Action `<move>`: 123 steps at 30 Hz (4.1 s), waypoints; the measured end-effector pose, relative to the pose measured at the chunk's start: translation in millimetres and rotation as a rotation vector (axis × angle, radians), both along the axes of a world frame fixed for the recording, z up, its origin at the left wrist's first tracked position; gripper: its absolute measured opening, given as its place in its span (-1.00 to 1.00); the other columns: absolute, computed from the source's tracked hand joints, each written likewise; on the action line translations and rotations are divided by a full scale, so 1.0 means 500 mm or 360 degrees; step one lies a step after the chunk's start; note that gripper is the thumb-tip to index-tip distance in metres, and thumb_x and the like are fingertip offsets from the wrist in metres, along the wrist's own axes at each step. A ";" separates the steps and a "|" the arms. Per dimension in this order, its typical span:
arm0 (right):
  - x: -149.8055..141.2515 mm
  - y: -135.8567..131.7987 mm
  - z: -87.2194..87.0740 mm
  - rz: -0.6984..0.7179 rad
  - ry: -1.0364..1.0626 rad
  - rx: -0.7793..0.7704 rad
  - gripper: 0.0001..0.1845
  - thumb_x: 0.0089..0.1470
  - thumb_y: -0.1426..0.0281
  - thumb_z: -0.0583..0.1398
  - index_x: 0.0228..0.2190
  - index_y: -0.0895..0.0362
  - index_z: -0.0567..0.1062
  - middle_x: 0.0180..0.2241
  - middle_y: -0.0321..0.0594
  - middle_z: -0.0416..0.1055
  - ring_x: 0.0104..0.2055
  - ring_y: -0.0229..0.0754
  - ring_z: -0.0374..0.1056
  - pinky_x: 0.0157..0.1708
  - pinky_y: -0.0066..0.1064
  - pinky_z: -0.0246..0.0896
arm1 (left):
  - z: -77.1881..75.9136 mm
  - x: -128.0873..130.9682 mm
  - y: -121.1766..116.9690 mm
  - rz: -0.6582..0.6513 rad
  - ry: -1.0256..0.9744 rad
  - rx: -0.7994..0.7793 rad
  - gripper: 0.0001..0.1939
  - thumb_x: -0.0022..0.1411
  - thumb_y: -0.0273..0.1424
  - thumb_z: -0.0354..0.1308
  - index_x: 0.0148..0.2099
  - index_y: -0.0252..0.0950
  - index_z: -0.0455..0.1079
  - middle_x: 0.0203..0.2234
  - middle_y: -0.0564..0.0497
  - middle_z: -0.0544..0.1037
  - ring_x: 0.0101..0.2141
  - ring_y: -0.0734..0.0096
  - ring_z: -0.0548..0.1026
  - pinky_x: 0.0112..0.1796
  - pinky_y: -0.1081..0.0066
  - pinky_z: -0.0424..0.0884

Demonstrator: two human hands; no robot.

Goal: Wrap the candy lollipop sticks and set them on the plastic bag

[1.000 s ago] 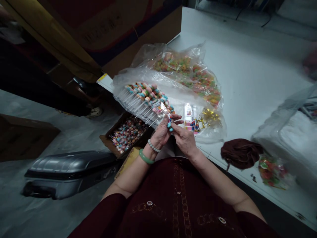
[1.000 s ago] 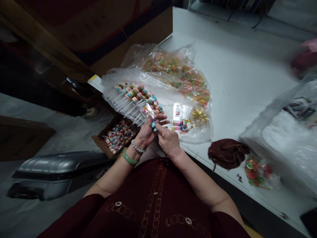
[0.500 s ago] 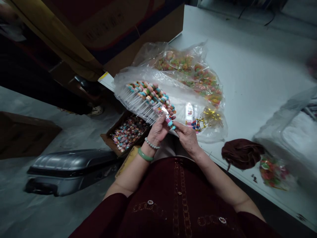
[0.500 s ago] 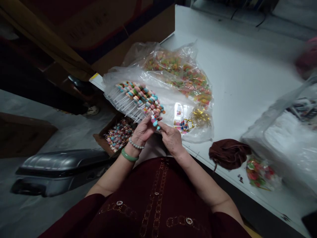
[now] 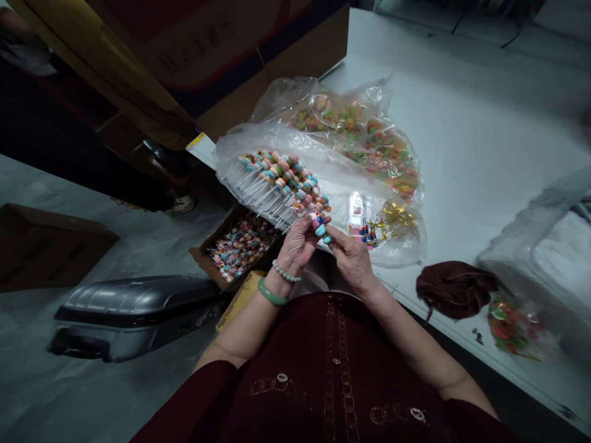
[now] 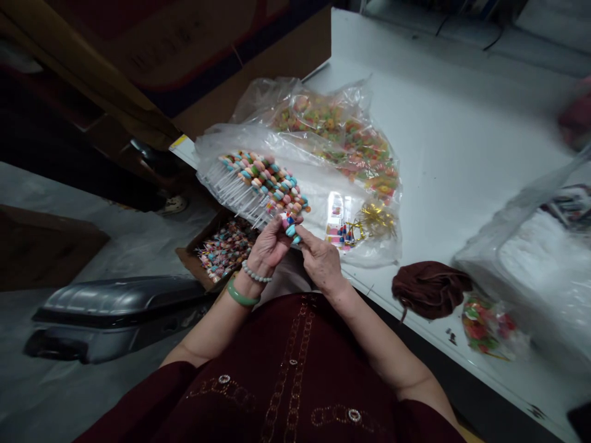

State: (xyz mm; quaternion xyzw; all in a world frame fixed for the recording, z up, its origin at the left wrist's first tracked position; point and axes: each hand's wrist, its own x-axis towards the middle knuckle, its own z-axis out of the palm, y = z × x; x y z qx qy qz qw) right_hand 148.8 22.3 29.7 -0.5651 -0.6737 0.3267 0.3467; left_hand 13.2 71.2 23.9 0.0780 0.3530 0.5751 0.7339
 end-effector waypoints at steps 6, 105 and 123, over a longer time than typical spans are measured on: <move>0.006 0.006 0.004 -0.0085 0.0421 -0.0154 -0.62 0.14 0.35 0.17 0.00 -0.11 0.55 -0.07 -0.31 0.55 -0.13 -0.10 0.47 -0.13 -0.28 0.35 | 0.007 0.015 -0.013 -0.0066 0.0122 0.0073 -0.77 0.03 -0.30 0.40 -0.30 -0.31 0.49 -0.41 0.02 0.59 -0.22 0.31 0.58 -0.07 0.30 0.45; 0.008 0.012 0.012 -0.0217 -0.0453 0.0118 -0.67 0.23 0.25 0.11 -0.01 0.03 0.48 -0.29 -0.22 0.56 -0.39 -0.20 0.40 -0.40 -0.43 0.14 | 0.004 0.061 -0.027 -0.0217 0.0011 -0.0065 -0.84 0.25 -0.36 0.20 -0.33 -0.36 0.47 -0.42 0.00 0.56 -0.34 0.48 0.52 -0.15 0.45 0.41; -0.005 0.007 -0.025 -0.0408 0.0160 0.0091 -0.77 0.20 0.34 0.06 -0.34 0.08 0.51 -0.43 -0.28 0.49 -0.43 -0.22 0.36 -0.38 -0.43 0.23 | 0.005 0.031 -0.027 -0.0458 0.0111 0.0036 -0.63 0.20 -0.10 0.22 -0.20 -0.33 0.51 -0.26 -0.10 0.60 -0.27 0.33 0.55 -0.22 0.35 0.44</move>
